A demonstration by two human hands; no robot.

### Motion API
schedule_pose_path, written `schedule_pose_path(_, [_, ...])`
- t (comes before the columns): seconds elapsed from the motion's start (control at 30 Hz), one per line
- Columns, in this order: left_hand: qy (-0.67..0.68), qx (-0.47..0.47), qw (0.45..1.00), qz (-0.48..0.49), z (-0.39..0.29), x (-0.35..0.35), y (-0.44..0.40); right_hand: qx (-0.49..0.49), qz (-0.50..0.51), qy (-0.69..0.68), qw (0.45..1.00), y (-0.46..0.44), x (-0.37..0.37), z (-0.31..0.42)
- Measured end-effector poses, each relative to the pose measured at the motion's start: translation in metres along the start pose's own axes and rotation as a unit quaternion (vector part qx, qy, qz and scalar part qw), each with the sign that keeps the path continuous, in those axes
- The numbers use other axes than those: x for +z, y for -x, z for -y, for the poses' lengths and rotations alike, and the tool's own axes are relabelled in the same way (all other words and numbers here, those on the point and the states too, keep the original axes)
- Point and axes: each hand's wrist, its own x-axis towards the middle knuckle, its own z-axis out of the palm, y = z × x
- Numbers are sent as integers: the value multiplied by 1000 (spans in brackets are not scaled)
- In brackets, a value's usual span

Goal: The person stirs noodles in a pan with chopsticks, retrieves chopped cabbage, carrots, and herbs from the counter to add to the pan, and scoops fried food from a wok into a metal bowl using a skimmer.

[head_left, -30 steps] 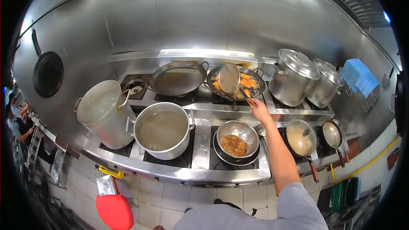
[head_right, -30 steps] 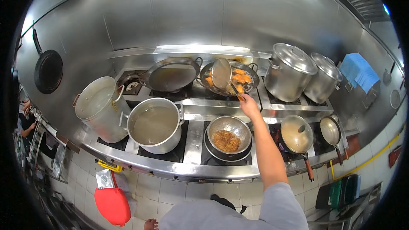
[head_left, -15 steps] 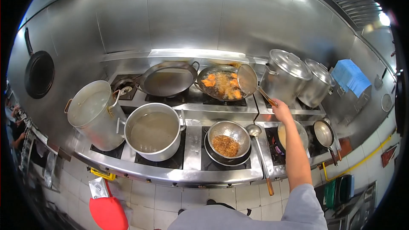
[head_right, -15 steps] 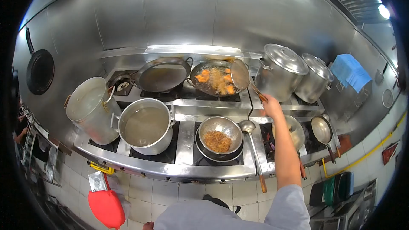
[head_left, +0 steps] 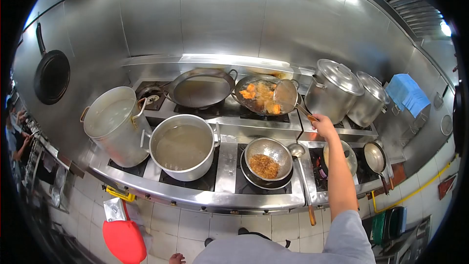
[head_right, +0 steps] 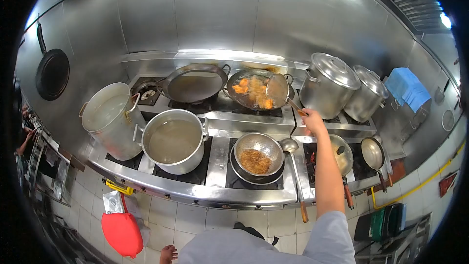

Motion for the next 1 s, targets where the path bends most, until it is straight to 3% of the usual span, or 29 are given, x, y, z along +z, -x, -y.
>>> schedule_pose_path(0.13, [-32,-41,999,16,24,-2,7,20,8,-12,1000,27,-13,34])
schedule_pose_path(0.3, [-29,-6,999,20,42,-15,19,61,34,-68,995,38,-4,54])
schedule_pose_path(0.4, [-20,13,1000,20,39,-19,20,23,10,-53,998,31,6,47])
schedule_pose_path(0.5, [0,-29,1000,-2,26,-20,6,-26,-10,-20,999,21,9,35])
schedule_pose_path(0.7, [25,-3,1000,-6,19,-14,5,3,-23,-31,999,33,-1,55])
schedule_pose_path(0.8, [8,-21,1000,-5,24,-12,4,-28,-14,-28,999,18,10,29])
schedule_pose_path(1.0, [-13,-16,1000,1,27,-13,15,2,2,-48,999,6,55,13])
